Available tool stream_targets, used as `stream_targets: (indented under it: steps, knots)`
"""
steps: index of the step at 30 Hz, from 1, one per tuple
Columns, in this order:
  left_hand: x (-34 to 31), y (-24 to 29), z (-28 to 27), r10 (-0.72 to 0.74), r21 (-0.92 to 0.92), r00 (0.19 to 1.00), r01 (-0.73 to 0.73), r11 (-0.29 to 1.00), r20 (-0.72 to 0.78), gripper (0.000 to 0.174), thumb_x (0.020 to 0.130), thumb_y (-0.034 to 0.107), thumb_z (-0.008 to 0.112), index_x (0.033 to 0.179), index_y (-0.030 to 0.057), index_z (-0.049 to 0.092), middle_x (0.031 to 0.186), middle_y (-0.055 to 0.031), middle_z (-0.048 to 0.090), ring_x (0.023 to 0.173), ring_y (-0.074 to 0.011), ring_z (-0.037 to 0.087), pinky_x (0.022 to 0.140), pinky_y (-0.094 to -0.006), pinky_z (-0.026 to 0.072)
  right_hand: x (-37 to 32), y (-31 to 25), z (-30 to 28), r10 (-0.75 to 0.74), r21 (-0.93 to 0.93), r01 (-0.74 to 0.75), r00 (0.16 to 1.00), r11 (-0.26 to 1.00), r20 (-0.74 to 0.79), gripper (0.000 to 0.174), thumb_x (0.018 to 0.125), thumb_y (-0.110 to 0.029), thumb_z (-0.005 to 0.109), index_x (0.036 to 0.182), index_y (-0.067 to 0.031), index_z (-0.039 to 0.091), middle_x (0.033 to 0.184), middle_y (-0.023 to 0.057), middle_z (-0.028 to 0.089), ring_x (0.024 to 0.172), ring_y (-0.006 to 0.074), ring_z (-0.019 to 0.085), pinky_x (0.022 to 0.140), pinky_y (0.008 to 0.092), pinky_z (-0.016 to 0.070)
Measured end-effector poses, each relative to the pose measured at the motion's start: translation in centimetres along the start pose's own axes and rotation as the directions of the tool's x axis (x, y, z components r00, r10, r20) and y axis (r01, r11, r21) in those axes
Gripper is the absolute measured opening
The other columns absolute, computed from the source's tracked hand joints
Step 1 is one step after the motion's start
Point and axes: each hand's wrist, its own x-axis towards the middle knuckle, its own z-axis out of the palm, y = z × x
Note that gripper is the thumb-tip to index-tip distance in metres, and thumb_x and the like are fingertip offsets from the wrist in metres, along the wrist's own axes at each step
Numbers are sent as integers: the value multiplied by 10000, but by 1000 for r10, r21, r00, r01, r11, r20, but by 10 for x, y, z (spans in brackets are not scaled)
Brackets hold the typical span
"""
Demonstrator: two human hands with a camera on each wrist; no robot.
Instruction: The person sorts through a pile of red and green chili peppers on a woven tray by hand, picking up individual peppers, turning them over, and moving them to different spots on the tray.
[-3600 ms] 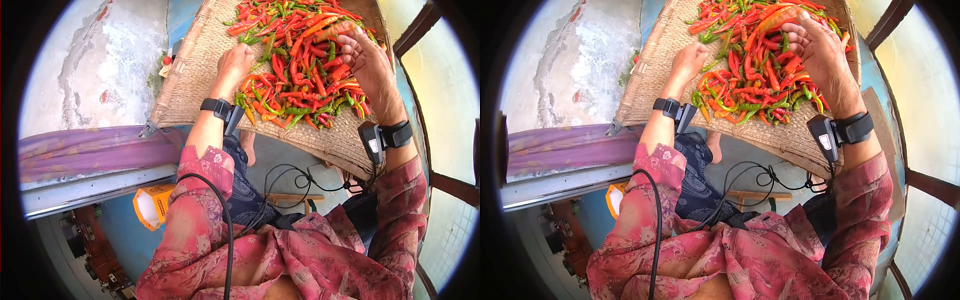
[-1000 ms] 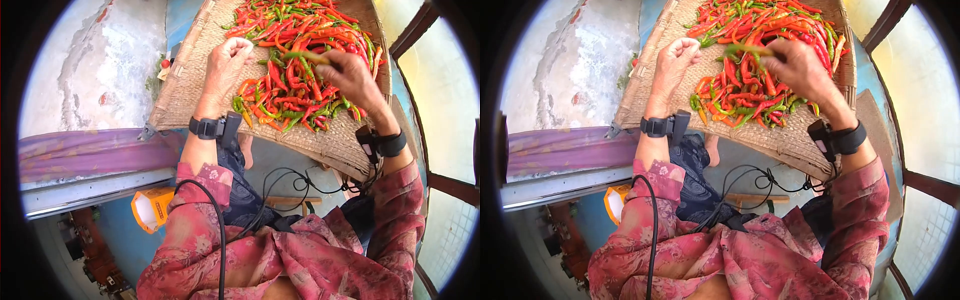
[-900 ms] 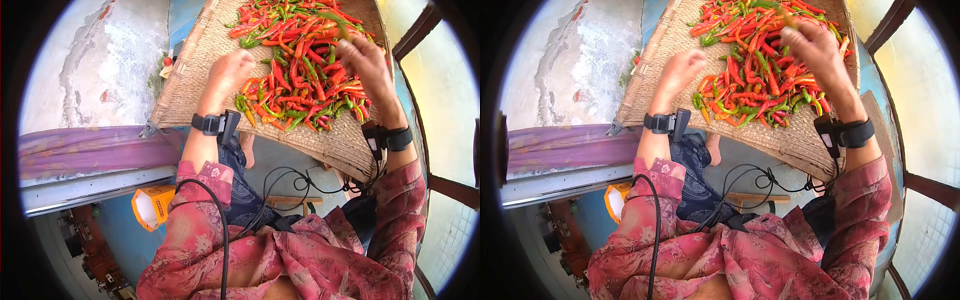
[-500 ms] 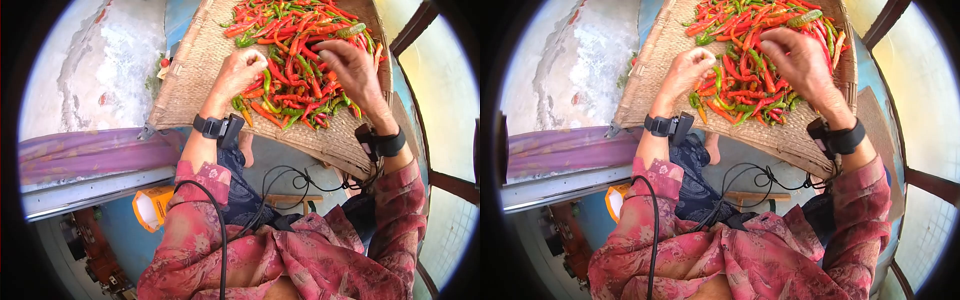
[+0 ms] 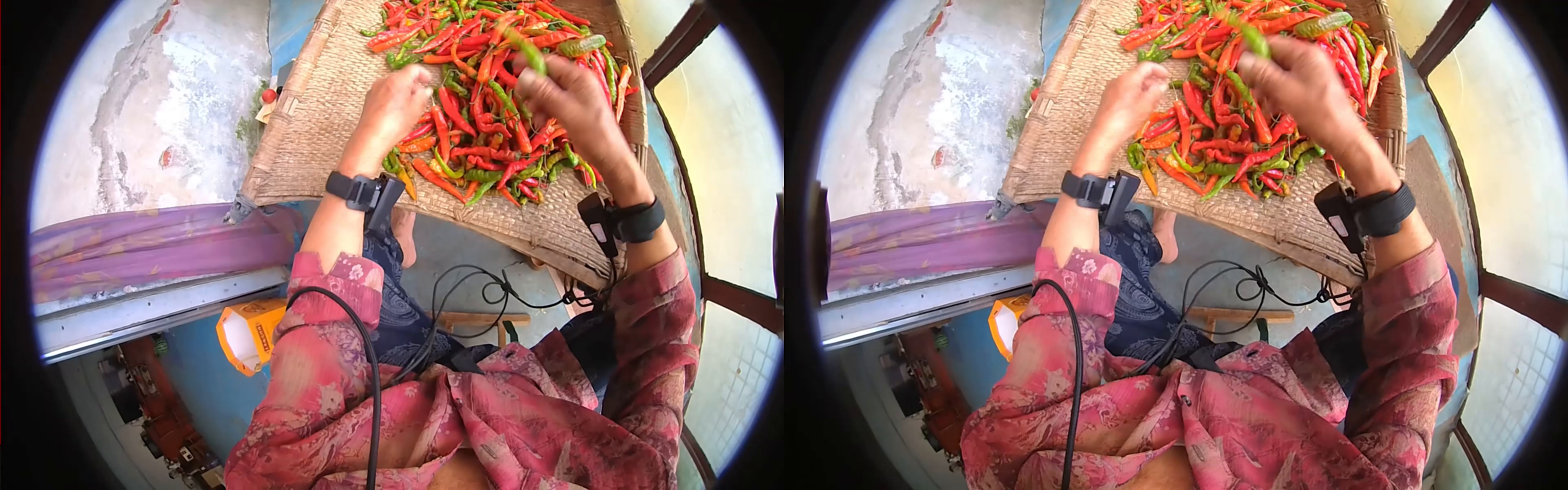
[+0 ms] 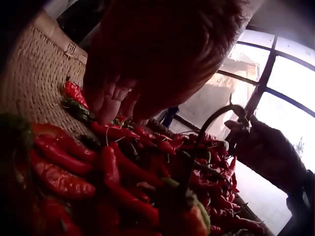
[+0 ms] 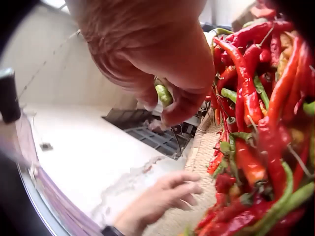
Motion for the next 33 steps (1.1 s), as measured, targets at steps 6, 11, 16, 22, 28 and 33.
stream_targets:
  steps: [6, 11, 16, 22, 28, 33]
  knots:
    - [9, -17, 43, -145, 407, 989, 122, 905, 26, 430, 736, 237, 684, 1072, 8, 545, 877, -188, 645, 824, -352, 628, 723, -396, 501, 2, -11, -21, -48, -203, -29, 931, 979, -362, 514, 900, -242, 578, 1296, 50, 432, 938, 108, 647, 727, 86, 589, 603, 210, 482]
    - [18, -20, 43, -140, -18, 989, 139, 990, -44, 424, 726, 166, 686, 1078, -21, 541, 811, -115, 642, 724, -219, 625, 670, -321, 506, -2, 6, -12, -238, -395, 152, 954, 906, -180, 265, 877, -181, 574, 1050, 17, 606, 722, 82, 637, 650, 119, 603, 602, 261, 484]
    - [8, 15, 14, -81, -542, 997, 60, 838, -15, 289, 829, 143, 640, 1062, -5, 556, 833, -47, 633, 686, -78, 577, 610, -203, 474, -8, 1, 12, -203, -386, 167, 978, 907, -54, 214, 868, -181, 601, 960, 9, 636, 661, 93, 611, 584, 123, 571, 566, 275, 470]
    - [-5, 40, 23, 68, -776, 980, 105, 622, 188, 236, 890, 152, 593, 1088, 30, 553, 932, -58, 644, 781, -87, 606, 684, -220, 518, -17, 5, 32, -155, -351, 165, 986, 922, 59, 348, 880, -289, 586, 976, 44, 618, 670, 138, 615, 599, 198, 600, 582, 330, 479]
    - [2, 24, 12, -44, -589, 991, 110, 801, 124, 272, 884, 211, 601, 1084, 27, 589, 923, -52, 640, 765, -71, 584, 667, -219, 509, -15, -6, 24, 161, -321, -78, 957, 944, 240, 326, 899, -258, 544, 734, 16, 607, 557, 60, 574, 508, 133, 528, 484, 308, 421]
    - [8, 19, 19, -3, -573, 958, 175, 801, 288, 312, 878, 218, 610, 1127, 34, 576, 955, -49, 627, 741, -63, 564, 628, -193, 489, 4, -19, -9, 90, -291, -89, 996, 953, -8, 341, 907, -307, 555, 722, -31, 630, 579, -14, 567, 520, 60, 469, 476, 241, 383]
